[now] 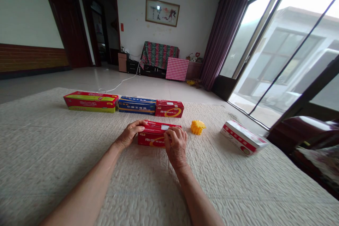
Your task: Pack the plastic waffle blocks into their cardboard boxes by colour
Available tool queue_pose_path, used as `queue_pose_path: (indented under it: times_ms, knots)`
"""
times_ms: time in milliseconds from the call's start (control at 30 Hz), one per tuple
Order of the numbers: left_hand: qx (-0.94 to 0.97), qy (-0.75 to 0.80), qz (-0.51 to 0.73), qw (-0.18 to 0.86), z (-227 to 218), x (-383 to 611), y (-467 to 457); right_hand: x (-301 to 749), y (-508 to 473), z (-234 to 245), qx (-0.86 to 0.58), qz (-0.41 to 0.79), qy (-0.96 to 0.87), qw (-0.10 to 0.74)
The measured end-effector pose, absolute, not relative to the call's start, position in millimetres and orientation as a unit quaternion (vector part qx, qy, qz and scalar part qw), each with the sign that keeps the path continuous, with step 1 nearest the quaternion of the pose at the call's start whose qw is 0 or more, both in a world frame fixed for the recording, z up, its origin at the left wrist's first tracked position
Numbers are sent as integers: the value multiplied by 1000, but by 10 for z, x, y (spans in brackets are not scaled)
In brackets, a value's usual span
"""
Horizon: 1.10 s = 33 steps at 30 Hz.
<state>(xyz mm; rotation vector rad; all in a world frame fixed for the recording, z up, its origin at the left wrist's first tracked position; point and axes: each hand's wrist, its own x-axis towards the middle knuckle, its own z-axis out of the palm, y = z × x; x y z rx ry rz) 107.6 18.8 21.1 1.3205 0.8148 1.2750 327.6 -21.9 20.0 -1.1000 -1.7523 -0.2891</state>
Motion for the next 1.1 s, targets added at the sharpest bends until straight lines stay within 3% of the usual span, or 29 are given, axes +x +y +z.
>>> queue_pose_path:
  times_ms: [433, 867, 1100]
  knots:
    - [572, 332, 437, 610, 324, 965, 91, 3266, -296, 230, -476, -106, -723, 490]
    - [555, 364, 441, 605, 333, 976, 126, 3223, 57, 885, -487, 37, -850, 196]
    - [565, 366, 441, 594, 262, 966, 163, 3259, 136, 861, -443, 32, -870, 213]
